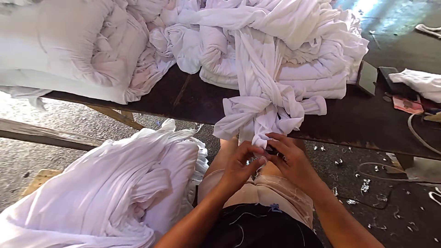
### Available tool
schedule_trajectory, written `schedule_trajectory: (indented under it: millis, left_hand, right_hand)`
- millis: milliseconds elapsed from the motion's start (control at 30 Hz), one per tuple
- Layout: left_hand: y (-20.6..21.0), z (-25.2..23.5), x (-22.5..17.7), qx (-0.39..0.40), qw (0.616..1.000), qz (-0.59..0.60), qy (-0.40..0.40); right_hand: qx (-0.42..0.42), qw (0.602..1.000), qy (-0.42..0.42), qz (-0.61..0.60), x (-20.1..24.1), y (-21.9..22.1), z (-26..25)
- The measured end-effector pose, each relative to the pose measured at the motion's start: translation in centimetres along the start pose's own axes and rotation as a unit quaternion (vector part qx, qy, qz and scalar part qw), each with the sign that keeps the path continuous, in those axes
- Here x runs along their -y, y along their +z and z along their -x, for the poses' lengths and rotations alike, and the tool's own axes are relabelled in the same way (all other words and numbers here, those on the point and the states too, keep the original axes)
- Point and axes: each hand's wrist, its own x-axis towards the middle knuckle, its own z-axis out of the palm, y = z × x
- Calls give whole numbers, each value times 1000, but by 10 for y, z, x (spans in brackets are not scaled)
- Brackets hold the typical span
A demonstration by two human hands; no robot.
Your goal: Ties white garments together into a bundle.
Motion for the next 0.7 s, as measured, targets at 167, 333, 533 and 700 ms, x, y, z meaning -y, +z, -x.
schedule_trajectory:
  millis: [167, 333, 533, 700]
  left_hand:
    - [1, -4, -4, -90, 995, -5, -51]
    - [3, -3, -2, -88, 995, -12, -41]
    - [5, -1, 3, -64, 992, -106, 15]
    - [-4, 1, 10, -160, 945, -257, 125]
  right_hand:
    - [42, 999, 31, -4, -4, -11, -1]
    - [-87, 993, 76, 8, -7, -20, -6]
    - [60, 982, 77, -163, 0, 0, -10]
    - [33, 981, 38, -187, 5, -1, -5]
